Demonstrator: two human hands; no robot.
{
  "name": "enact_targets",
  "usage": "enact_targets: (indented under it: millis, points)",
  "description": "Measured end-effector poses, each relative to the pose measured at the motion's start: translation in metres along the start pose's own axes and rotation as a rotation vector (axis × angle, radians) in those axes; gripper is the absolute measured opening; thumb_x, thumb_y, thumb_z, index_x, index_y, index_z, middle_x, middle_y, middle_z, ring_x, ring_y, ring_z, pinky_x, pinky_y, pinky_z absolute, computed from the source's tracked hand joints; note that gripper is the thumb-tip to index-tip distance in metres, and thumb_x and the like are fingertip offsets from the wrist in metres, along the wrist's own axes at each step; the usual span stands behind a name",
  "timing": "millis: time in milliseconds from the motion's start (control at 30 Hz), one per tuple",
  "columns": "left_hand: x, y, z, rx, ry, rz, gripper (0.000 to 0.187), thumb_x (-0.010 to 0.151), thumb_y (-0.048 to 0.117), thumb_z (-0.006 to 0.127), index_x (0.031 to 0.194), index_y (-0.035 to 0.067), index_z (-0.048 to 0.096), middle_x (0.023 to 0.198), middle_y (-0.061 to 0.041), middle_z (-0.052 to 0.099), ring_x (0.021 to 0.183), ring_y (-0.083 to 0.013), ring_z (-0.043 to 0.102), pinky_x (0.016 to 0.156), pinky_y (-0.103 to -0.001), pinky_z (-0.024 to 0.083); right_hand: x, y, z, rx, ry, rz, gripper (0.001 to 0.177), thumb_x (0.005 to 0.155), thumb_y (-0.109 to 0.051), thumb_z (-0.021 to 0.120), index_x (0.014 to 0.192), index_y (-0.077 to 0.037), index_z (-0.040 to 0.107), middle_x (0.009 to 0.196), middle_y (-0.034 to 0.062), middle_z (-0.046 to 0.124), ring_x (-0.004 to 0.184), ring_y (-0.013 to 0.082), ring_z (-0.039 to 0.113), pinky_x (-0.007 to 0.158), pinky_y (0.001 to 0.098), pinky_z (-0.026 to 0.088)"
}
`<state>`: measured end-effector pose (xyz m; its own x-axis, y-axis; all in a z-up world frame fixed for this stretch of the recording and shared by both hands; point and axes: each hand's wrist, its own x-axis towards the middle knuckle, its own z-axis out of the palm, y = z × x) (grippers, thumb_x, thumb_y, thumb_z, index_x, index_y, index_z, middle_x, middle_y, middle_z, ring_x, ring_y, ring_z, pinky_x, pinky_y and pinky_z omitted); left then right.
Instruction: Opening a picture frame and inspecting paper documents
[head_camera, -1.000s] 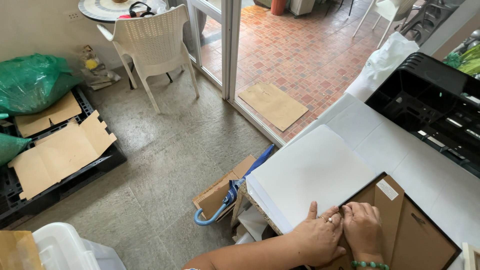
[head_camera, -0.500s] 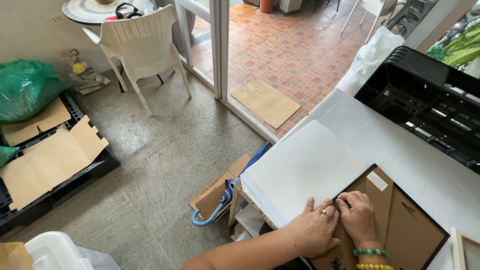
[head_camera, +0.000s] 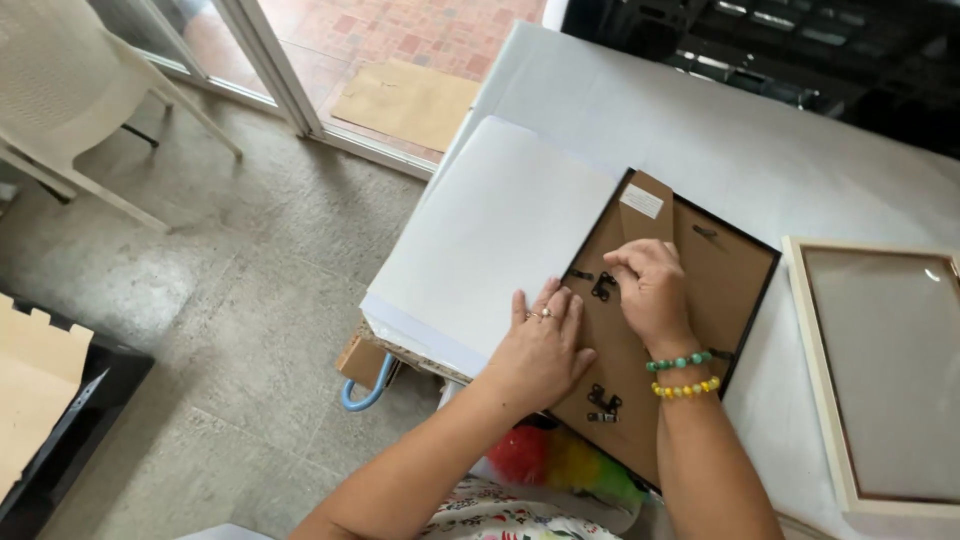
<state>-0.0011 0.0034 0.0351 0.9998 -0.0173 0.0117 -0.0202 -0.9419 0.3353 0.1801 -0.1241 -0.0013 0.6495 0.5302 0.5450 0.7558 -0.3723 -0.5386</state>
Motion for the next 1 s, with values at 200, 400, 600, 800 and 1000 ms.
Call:
enact_targets:
  millis: [200, 400, 600, 800, 1000]
  points:
    - [0.001, 0.003, -0.004, -0.015, -0.039, -0.025, 0.078, 0.1, 0.049, 0.051, 0.153, -0.006, 0.036, 0.152, -0.026, 0.037, 0.155, -0.0436, 0.02, 0.118, -0.07, 0.023, -0.007, 0.018, 0.003, 0.008, 0.011, 0.029, 0.017, 0.082, -0.004, 0.08, 0.092, -0.018, 0.08, 0.102, 0.0027, 0.065, 0.105, 0.0248, 0.061, 0.097, 0.0363, 0.048]
    - [0.0, 0.003, -0.005, -0.056, -0.031, -0.034, 0.077, 0.1, 0.049, 0.052, 0.153, -0.004, 0.036, 0.151, -0.026, 0.034, 0.155, -0.048, 0.014, 0.117, -0.071, 0.021, -0.006, -0.001, 0.008, -0.126, -0.074, -0.078, 0.017, 0.078, -0.014, 0.083, 0.091, -0.025, 0.08, 0.1, -0.0022, 0.065, 0.107, 0.0218, 0.059, 0.099, 0.0379, 0.044]
    - [0.001, 0.0, 0.005, -0.053, 0.026, -0.039, 0.076, 0.097, 0.05, 0.056, 0.151, -0.002, 0.042, 0.152, -0.026, 0.031, 0.155, -0.0488, 0.013, 0.117, -0.069, 0.023, -0.003, -0.011, 0.02, -0.122, -0.128, -0.123, 0.019, 0.076, -0.01, 0.08, 0.088, -0.024, 0.077, 0.095, -0.0046, 0.066, 0.104, 0.0196, 0.06, 0.1, 0.0384, 0.042]
    - [0.002, -0.002, 0.012, -0.055, 0.058, -0.027, 0.078, 0.096, 0.05, 0.058, 0.151, -0.002, 0.041, 0.153, -0.029, 0.03, 0.154, -0.0502, 0.014, 0.117, -0.069, 0.023, -0.002, -0.009, 0.025, -0.143, -0.172, -0.103, 0.021, 0.078, -0.007, 0.076, 0.088, -0.026, 0.072, 0.094, -0.0074, 0.063, 0.104, 0.0167, 0.06, 0.103, 0.0379, 0.04]
    - [0.002, -0.003, 0.012, -0.057, 0.059, -0.019, 0.077, 0.096, 0.051, 0.058, 0.151, -0.002, 0.042, 0.153, -0.03, 0.03, 0.155, -0.05, 0.014, 0.116, -0.07, 0.023, 0.002, -0.009, 0.025, -0.082, -0.191, -0.086, 0.023, 0.078, -0.003, 0.075, 0.086, -0.025, 0.073, 0.092, -0.0063, 0.064, 0.102, 0.0169, 0.061, 0.102, 0.0376, 0.042]
